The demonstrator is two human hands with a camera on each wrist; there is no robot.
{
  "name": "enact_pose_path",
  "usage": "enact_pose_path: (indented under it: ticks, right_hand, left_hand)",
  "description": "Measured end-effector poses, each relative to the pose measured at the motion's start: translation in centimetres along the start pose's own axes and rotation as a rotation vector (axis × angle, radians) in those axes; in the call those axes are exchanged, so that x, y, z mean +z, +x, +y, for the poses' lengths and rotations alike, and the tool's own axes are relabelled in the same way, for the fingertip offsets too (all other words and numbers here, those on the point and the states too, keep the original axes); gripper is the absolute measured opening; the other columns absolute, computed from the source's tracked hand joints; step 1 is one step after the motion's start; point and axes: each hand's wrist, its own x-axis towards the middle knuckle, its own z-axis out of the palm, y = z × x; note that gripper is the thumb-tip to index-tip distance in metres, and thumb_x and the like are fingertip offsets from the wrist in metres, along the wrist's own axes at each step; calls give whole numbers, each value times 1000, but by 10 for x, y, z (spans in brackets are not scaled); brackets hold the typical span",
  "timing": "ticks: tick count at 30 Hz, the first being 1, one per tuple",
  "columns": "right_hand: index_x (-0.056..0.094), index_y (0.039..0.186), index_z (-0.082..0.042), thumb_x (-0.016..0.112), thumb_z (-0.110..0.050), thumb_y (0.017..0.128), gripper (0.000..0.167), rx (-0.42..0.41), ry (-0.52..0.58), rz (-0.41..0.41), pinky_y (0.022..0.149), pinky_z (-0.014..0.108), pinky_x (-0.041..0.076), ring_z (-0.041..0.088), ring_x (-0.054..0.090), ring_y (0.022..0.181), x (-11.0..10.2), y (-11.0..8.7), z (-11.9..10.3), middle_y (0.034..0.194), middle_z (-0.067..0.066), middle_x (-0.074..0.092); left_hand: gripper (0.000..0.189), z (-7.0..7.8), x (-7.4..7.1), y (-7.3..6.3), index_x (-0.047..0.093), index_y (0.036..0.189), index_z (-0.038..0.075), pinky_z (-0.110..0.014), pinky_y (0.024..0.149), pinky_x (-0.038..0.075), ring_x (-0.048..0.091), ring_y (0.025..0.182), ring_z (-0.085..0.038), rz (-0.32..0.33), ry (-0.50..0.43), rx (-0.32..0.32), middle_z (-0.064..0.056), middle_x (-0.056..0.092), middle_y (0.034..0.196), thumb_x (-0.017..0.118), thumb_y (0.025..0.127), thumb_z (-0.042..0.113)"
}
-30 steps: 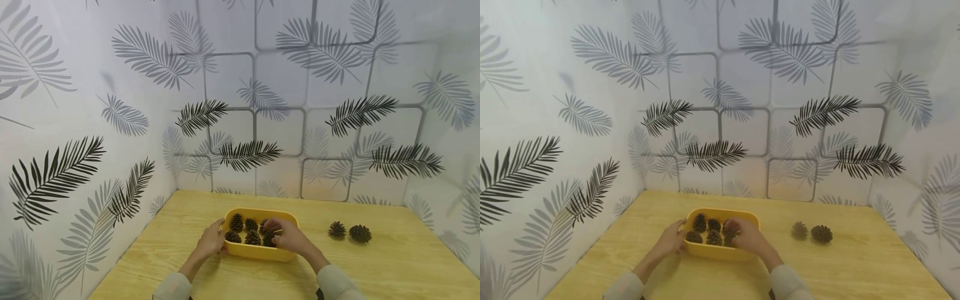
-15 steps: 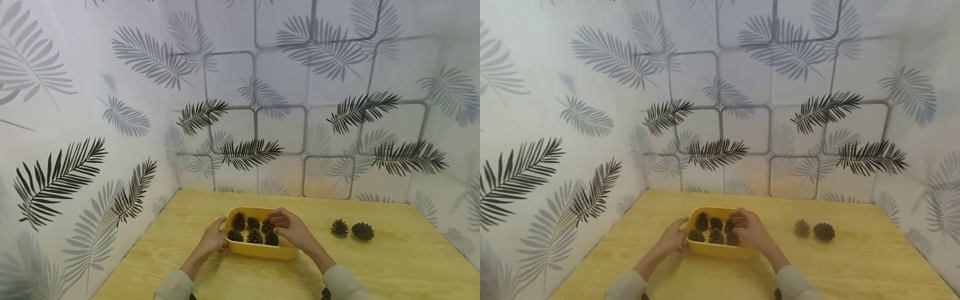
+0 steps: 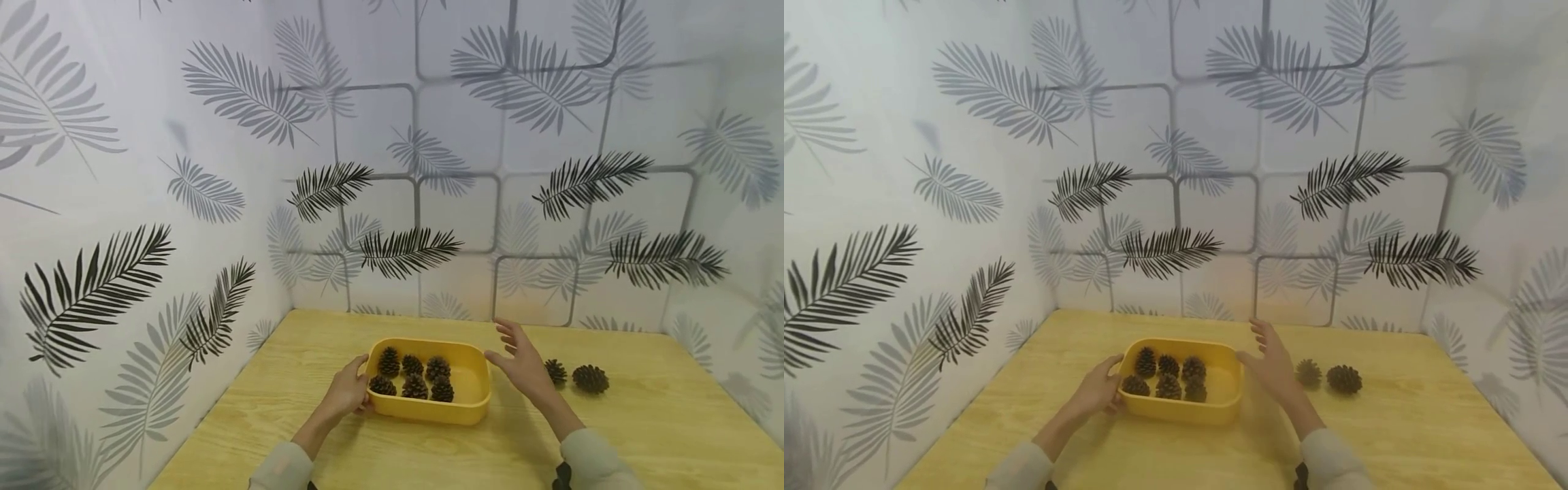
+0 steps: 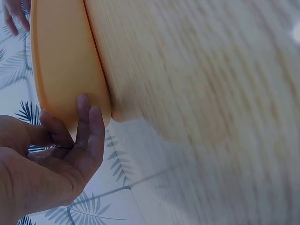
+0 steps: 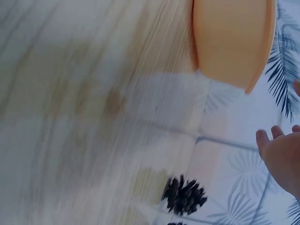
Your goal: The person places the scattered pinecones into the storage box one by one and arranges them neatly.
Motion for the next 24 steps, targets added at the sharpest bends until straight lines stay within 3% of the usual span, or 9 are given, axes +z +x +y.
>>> enact_pose_path:
  ticks: [6,11,14,15,17,19,22,24]
  right_hand:
    - [27,159,6,72,-16,98,79,89,-128,99,113,74,30,59,26,145,-22,-2,19,159,37,30]
    - [20,161,6,70,-13,99,82,209,-171,100,112,78,24,62,14,147,-38,-5,31,160,38,23]
    - [16,162,6,69,-14,100,84,258,-178,95,112,77,26,63,14,145,-44,-5,36,161,38,21]
    - [16,162,7,69,-14,100,85,266,-180,95,110,77,29,63,15,144,-46,-6,38,161,39,21]
    - [15,162,7,68,-11,100,84,277,-157,97,103,72,42,62,33,136,-48,-6,41,161,38,21]
    - [16,162,8,67,-7,99,82,274,-150,98,90,60,55,57,50,121,-50,-7,44,161,39,21]
    - [19,160,10,65,-2,98,78,258,-156,87,74,44,58,47,61,102,-51,-10,48,159,40,24]
    - [20,158,13,64,-1,97,77,252,-175,68,83,45,54,49,55,116,-52,-12,50,158,42,24]
  left_hand:
    - [51,1,-1,2,30,162,-2,-40,57,62,73,65,-33,9,12,4,-17,60,67,39,112,6]
    - [51,0,0,2,29,162,-2,-39,57,62,73,64,-32,5,5,1,-14,58,66,39,112,5]
    - [52,0,0,1,29,162,-3,-40,57,62,73,64,-33,5,-2,2,-14,58,66,39,112,5]
    - [52,0,1,1,29,162,-2,-40,57,62,73,64,-32,6,-3,2,-14,58,66,39,112,5]
    - [52,0,0,0,29,161,-3,-41,56,62,73,63,-33,8,-1,11,-14,58,66,39,111,4]
    - [51,-1,0,-1,29,161,-4,-41,56,62,73,63,-33,9,2,20,-14,58,65,39,111,4]
    - [51,0,-1,-2,29,161,-5,-42,56,62,72,63,-34,8,2,29,-15,58,65,40,111,3]
    - [52,-1,0,-3,29,161,-5,-42,56,62,72,63,-35,3,-1,26,-16,59,66,39,111,3]
